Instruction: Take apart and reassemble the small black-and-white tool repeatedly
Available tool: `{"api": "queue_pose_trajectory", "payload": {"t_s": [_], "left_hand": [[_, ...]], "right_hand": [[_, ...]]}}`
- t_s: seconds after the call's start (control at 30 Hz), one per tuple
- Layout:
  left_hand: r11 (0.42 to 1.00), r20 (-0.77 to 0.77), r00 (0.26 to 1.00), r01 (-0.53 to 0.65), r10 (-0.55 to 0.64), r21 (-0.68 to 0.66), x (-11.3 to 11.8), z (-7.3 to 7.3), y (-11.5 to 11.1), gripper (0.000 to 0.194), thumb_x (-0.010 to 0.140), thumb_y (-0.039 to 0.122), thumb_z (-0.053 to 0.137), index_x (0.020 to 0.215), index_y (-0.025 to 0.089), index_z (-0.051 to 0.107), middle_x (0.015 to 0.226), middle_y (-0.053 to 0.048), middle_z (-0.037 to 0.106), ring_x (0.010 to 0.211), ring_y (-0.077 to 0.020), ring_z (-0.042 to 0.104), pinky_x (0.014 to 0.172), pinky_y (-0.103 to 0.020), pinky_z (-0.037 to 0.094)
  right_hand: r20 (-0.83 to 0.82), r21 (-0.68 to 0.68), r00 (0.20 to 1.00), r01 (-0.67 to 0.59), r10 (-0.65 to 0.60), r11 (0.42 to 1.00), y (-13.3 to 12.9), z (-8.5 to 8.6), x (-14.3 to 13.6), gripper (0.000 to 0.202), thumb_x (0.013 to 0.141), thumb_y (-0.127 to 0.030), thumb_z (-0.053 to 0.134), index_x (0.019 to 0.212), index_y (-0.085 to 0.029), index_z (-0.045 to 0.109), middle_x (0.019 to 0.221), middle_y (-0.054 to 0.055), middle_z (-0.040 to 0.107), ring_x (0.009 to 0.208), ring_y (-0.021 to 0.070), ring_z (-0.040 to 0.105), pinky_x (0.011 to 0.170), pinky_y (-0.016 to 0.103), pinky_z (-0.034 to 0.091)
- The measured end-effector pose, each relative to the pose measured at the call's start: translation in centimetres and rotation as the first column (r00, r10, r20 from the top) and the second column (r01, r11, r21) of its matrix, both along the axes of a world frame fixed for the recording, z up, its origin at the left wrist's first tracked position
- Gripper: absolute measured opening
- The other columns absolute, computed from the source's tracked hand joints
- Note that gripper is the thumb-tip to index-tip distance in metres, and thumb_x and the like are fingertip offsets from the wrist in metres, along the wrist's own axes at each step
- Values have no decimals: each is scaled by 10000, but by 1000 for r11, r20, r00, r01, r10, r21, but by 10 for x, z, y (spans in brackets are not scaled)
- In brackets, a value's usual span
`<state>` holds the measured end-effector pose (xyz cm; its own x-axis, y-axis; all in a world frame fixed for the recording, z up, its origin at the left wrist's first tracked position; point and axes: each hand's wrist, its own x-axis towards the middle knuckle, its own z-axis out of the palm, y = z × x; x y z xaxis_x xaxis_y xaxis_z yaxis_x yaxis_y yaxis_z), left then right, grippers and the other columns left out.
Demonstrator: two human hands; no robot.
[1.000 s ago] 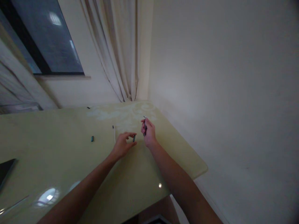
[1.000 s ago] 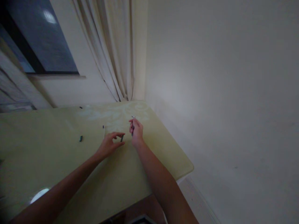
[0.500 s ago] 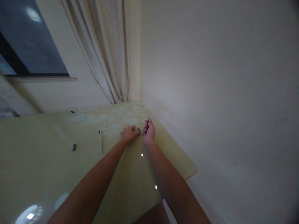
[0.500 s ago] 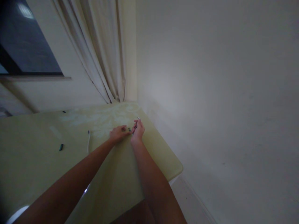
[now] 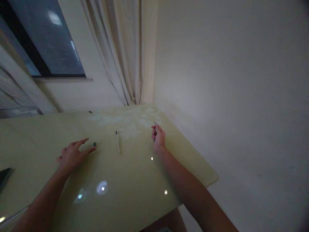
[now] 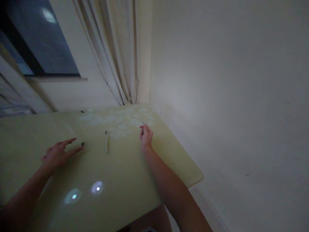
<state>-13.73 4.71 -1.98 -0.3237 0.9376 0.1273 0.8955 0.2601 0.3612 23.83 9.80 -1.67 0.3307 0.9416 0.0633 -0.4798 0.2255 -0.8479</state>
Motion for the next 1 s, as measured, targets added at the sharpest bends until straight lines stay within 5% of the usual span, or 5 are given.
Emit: {"api": "queue_pose_trajectory", "payload": {"t_s": [0.3,0.43,0.63,0.77,1.0], "left_hand": [[995,32,996,80,-82,65,16,-6,4,461,922,571,598,1184,244,789,1439,-218,619,1269,-557,513,959,-729,374],[945,109,982,117,-156,305,37,-2,-3,471,909,582,628,1120,186,771,1239,-211,691,1119,-433,612,964,-614,438],[650,149,804,339,-576,680,116,16,-40,420,889,594,713,1140,260,755,1103,-76,686,979,-259,623,910,-405,492],[611,189,740,350,-645,710,144,18,-58,374,899,543,733,1169,284,751,1096,-54,668,976,-235,611,875,-366,498],[625,282,675,337,-682,704,147,16,-65,396,876,506,774,1206,289,747,1123,-53,658,933,-208,607,872,-351,501]], "right_hand": [[90,10,994,-59,57,998,-12,0,-2,508,772,-675,740,780,-174,653,576,-79,431,427,46,317,402,210,186],[108,-15,968,-225,226,974,-22,5,-13,541,786,-715,716,807,-177,661,589,-77,430,436,49,290,410,216,173],[239,-50,693,-691,680,721,-52,16,-30,446,759,-549,863,911,-144,758,565,-108,332,459,43,225,450,239,132],[297,-64,547,-807,783,588,-68,20,-37,435,760,-524,877,937,-139,784,550,-94,388,481,51,248,477,251,141],[300,-50,542,-813,785,580,-73,18,-42,384,783,-499,864,914,-147,786,574,-80,412,502,64,265,490,251,170]]}}
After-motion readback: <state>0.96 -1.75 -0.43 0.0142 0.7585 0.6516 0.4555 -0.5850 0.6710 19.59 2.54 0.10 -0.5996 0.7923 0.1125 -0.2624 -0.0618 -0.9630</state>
